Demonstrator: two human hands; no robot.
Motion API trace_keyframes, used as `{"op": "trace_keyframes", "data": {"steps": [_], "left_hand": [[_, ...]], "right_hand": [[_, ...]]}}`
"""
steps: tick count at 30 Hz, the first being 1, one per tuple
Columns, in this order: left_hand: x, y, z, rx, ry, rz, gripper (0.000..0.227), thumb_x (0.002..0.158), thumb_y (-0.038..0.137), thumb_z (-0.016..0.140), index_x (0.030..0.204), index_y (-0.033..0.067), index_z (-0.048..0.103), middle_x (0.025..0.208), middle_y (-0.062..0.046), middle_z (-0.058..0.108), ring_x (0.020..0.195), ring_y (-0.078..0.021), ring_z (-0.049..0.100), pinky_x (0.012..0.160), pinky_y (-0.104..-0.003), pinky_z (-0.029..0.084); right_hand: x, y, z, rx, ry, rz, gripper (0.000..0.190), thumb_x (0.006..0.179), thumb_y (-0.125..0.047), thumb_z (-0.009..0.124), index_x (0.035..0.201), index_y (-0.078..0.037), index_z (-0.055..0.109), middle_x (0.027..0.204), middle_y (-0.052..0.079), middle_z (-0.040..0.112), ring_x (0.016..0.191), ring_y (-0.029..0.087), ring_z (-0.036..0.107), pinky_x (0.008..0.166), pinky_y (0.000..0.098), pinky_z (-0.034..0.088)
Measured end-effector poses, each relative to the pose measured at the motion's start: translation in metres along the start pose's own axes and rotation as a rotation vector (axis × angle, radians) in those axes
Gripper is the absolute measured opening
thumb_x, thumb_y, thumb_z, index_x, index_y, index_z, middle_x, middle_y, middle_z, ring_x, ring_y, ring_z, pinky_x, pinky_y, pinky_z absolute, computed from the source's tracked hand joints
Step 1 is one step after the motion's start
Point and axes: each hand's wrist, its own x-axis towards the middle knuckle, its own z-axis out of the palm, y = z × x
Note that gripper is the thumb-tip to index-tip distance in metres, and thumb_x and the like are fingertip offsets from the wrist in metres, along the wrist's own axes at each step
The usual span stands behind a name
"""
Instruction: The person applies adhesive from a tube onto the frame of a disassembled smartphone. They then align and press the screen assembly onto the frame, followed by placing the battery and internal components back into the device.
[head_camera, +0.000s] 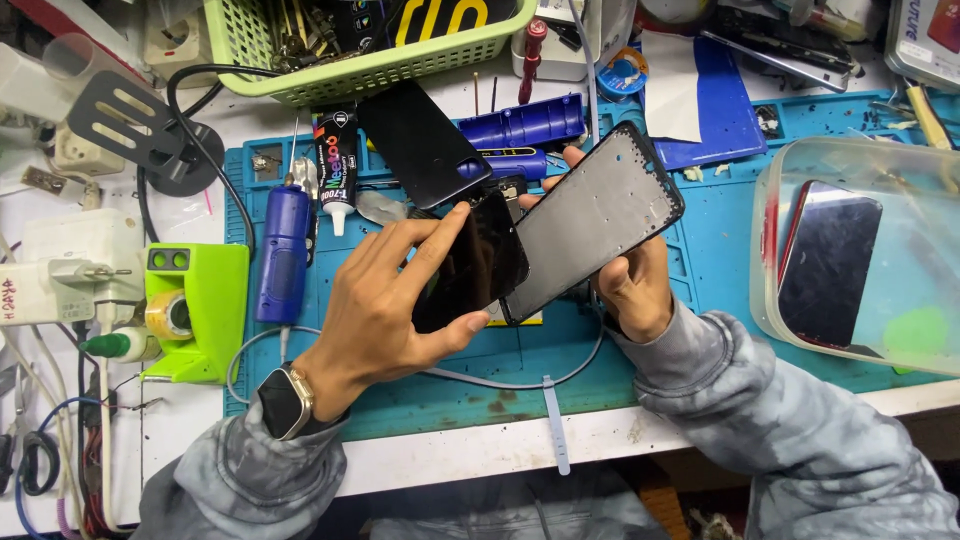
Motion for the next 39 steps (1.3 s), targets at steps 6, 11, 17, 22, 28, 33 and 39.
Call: {"op": "trace_keyframes", "data": {"steps": [6,11,17,22,28,33,39], "left_hand": [[0.0,-0.001,0.0,0.017,-0.009,-0.015,0.073,0.099,0.051,0.064,0.148,-0.0007,0.051,0.117,-0.016,0.063,0.099,-0.03,0.064,0.081,-0.042,0.05],[0.0,-0.001,0.001,0.017,-0.023,-0.008,0.073,0.097,0.049,0.066,0.149,-0.0001,0.05,0.116,-0.016,0.063,0.101,-0.0301,0.064,0.082,-0.042,0.051],[0.0,0.001,0.001,0.022,-0.04,0.003,0.074,0.097,0.051,0.064,0.149,0.0002,0.051,0.115,-0.015,0.063,0.097,-0.0298,0.063,0.08,-0.042,0.049],[0.0,0.002,0.002,0.012,-0.044,0.016,0.074,0.099,0.052,0.063,0.149,-0.0003,0.05,0.116,-0.016,0.063,0.095,-0.0294,0.062,0.078,-0.041,0.048],[-0.009,0.0,0.003,-0.134,0.049,-0.009,0.084,0.102,0.055,0.057,0.156,-0.0039,0.033,0.136,-0.025,0.057,0.118,-0.0344,0.062,0.101,-0.046,0.058],[-0.017,-0.002,0.006,-0.207,0.164,0.014,0.094,0.099,0.055,0.065,0.157,-0.0079,0.025,0.144,-0.029,0.047,0.123,-0.0331,0.065,0.103,-0.041,0.066],[-0.019,-0.006,0.007,-0.213,0.12,0.094,0.098,0.093,0.051,0.079,0.153,-0.0091,0.031,0.145,-0.028,0.049,0.119,-0.033,0.064,0.102,-0.043,0.065]], "right_hand": [[-0.001,0.0,0.0,0.015,-0.018,-0.009,0.103,0.093,-0.062,0.07,0.157,0.001,0.021,0.152,0.02,0.043,0.134,0.041,0.058,0.12,0.0594,0.051],[-0.001,0.0,0.001,-0.009,-0.024,-0.042,0.097,0.097,-0.06,0.068,0.157,0.001,0.023,0.157,0.021,0.039,0.135,0.044,0.057,0.12,0.0632,0.051],[-0.001,-0.002,0.002,-0.008,-0.028,-0.003,0.103,0.094,-0.063,0.069,0.158,0.001,0.02,0.151,0.019,0.044,0.135,0.041,0.058,0.118,0.0581,0.053],[-0.001,-0.011,0.009,-0.028,-0.052,-0.012,0.097,0.097,-0.059,0.068,0.157,0.001,0.023,0.148,0.019,0.045,0.136,0.039,0.058,0.12,0.0569,0.052],[-0.004,-0.023,0.018,-0.067,-0.066,0.041,0.105,0.092,-0.061,0.072,0.159,0.002,0.02,0.143,0.015,0.05,0.136,0.034,0.057,0.119,0.0518,0.052],[-0.017,-0.016,0.017,0.269,-0.101,0.124,0.109,0.084,-0.038,0.09,0.162,-0.005,0.022,0.147,0.012,0.045,0.147,0.034,0.044,0.132,0.0535,0.036],[-0.014,-0.027,0.024,-0.088,-0.122,-0.008,0.098,0.088,-0.051,0.079,0.156,-0.001,0.029,0.142,0.014,0.052,0.141,0.033,0.054,0.123,0.0526,0.05]]}}
